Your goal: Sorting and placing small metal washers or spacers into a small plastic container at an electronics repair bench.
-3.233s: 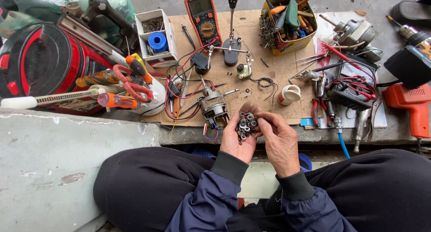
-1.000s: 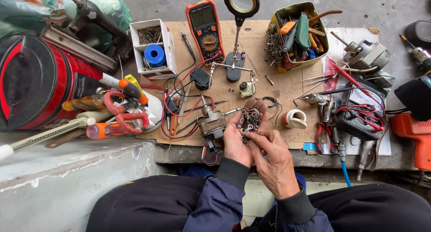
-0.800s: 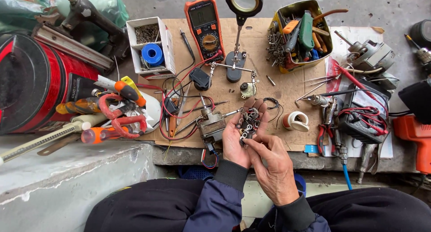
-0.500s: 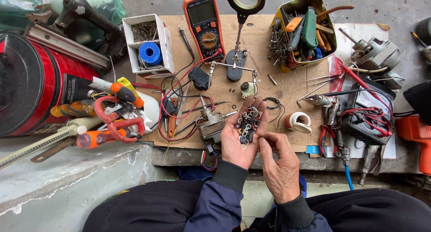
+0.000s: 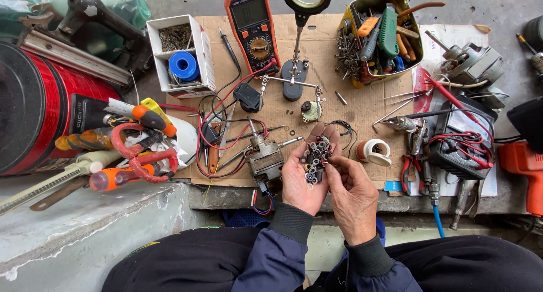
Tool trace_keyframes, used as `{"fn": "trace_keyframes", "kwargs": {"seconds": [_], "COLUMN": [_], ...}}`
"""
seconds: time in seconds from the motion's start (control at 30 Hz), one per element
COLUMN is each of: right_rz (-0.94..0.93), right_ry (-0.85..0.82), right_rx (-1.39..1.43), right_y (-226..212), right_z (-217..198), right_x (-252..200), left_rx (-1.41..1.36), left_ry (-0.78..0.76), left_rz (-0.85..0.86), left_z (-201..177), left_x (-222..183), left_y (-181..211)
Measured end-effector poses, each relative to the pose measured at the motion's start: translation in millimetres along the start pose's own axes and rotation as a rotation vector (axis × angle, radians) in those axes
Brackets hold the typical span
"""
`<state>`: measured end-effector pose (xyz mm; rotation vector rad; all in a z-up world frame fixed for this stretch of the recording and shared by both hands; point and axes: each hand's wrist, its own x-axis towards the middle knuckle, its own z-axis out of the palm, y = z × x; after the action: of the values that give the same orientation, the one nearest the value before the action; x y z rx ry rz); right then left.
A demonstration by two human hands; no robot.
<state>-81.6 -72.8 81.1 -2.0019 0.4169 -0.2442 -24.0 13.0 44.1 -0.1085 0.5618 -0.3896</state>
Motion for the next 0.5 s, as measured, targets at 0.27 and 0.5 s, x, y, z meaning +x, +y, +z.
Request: {"fn": "trace_keyframes", "kwargs": {"seconds": [0.27,0.5], "right_rz": [-0.014,-0.048], "right_ry": [-0.071,-0.079], "right_rx": [-0.086,-0.096], "right_y": [-2.1,5.3], "right_z": [-6.3,-6.5], "right_x": [2.7,2.0], "left_rx": [-0.002,0.02], "left_ry": [0.024,0.002], "left_rz": [-0.003,-0.028], "left_z": [-5.0,-7.0], "left_x": [2.9,1.7], "left_y": [-1.2,-0.3]}}
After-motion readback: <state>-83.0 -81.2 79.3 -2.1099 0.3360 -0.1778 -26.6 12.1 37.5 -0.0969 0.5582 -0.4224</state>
